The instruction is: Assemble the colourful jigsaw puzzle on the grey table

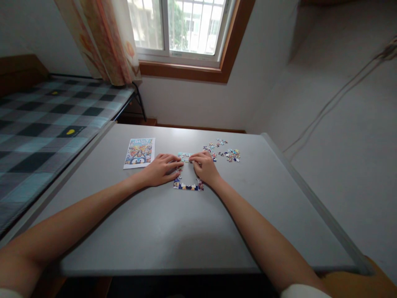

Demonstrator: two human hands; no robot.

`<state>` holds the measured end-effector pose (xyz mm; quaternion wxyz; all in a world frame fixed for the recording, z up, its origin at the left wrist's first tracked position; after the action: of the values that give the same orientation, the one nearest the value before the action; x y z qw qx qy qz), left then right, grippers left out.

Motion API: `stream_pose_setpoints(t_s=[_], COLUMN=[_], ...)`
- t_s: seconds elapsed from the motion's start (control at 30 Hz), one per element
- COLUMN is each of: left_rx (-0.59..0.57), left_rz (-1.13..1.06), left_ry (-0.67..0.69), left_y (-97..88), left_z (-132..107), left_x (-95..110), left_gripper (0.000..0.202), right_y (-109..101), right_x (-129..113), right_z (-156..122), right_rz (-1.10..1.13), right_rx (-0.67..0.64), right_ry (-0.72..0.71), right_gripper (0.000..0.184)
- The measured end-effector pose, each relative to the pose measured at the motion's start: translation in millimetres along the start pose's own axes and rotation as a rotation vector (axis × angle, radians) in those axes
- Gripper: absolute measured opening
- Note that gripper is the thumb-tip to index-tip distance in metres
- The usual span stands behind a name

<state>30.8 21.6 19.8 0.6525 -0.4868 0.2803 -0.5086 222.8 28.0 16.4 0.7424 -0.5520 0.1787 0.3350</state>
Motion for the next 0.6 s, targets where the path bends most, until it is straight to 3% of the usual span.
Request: stream_pose_setpoints(t_s=[0.13,0.4,0.6], left_rx=[-0.001,0.001,0.000], left_rz=[-0.007,-0.004,-0.011], left_ry=[-0.006,-0.012,-0.020], left_y=[-0.9,-1.6,-0.7], left_z=[0.4,0.5,0.3], left_x=[1.1,1.7,0.3], left_gripper=[0.036,0.036,0.037], right_y=[-2.2,1.1,3.8], right_x=[5.3,0.5,-0.4], right_z=[1.4,-1.3,-1.4], right_rz=[0.020,-0.009,-0.056], right_rx=[0.059,-0.006,-0.058], right_ry=[0.045,-0.043,-0.032], right_gripper=[0.032,0.030,0.030])
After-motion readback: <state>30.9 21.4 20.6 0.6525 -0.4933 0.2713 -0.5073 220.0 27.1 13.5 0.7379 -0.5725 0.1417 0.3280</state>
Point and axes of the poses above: each hand's wrist, its own z-axis towards the middle knuckle, its own y-axis out of the palm, x = y × z, the point moved 4 cm from there along z, towards the middle knuckle, and after that the axes turned 14 degrees about y, right-handed, at the moved point
